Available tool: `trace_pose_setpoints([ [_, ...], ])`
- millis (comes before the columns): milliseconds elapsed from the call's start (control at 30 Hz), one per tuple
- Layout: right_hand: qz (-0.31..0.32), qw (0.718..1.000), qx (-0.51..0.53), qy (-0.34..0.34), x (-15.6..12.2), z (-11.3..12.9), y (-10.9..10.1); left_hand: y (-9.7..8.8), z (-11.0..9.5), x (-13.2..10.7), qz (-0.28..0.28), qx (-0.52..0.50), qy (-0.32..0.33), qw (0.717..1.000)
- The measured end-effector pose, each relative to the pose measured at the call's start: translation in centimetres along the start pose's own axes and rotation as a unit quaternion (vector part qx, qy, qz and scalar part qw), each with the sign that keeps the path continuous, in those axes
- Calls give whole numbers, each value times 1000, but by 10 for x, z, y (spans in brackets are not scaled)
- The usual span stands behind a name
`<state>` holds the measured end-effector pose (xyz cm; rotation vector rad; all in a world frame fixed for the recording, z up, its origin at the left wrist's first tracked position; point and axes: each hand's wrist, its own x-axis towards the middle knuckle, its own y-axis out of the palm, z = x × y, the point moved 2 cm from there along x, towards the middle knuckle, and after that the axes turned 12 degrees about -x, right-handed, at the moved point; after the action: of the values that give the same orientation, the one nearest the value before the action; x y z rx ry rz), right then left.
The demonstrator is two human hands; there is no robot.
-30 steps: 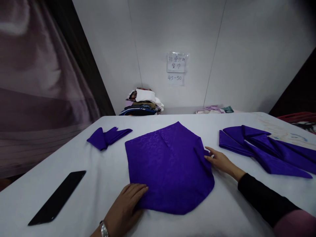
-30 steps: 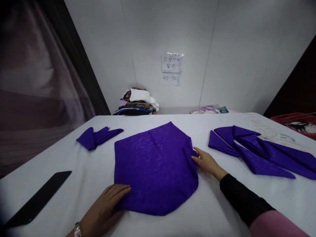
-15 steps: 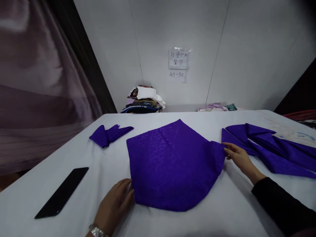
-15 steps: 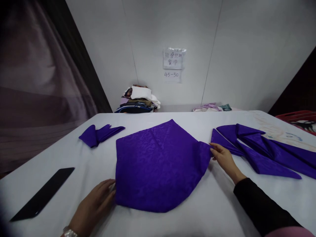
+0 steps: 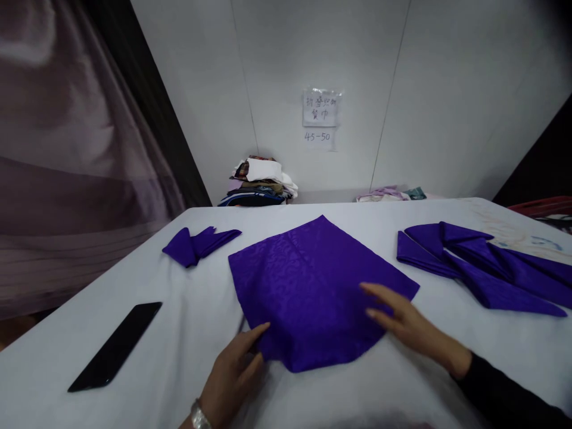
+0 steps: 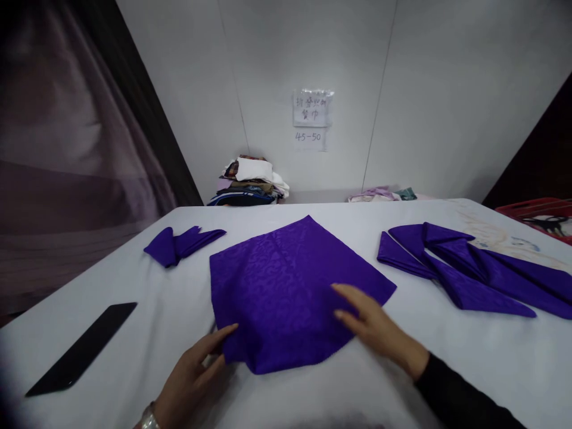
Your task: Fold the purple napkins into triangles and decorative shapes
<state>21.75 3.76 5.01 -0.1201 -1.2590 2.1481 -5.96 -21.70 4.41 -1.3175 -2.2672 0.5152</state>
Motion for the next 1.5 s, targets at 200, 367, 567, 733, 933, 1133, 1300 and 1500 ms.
trace_pose_setpoints([
  [200, 154, 978, 66, -122, -1, 106, 58, 25, -55, 35, 30, -206, -53, 977],
  [367, 27, 986, 133, -96, 21, 109, 75, 46, -73, 46, 65, -248, -36, 966],
  [567, 5, 979, 203, -8, 23, 95, 72, 32, -27, 67, 36, -186, -44, 981],
  [733, 60, 974, 218, 4, 20, 97, 76, -5, 40, 114, -108, -36, -185, 976],
  [933, 128, 958, 254, -27, 15, 106, 84, -27, 67, 172, -207, 5, -260, 943],
  [1133, 231, 948, 202, -89, 9, 108, 83, -24, 34, 209, -225, 17, -195, 954],
  [1300, 230, 925, 285, -97, 9, 96, 59, 14, -46, 229, -158, 17, -36, 987],
  [1500, 136, 909, 394, 16, -2, 58, 8, 144, -130, 211, 80, -1, 183, 980],
])
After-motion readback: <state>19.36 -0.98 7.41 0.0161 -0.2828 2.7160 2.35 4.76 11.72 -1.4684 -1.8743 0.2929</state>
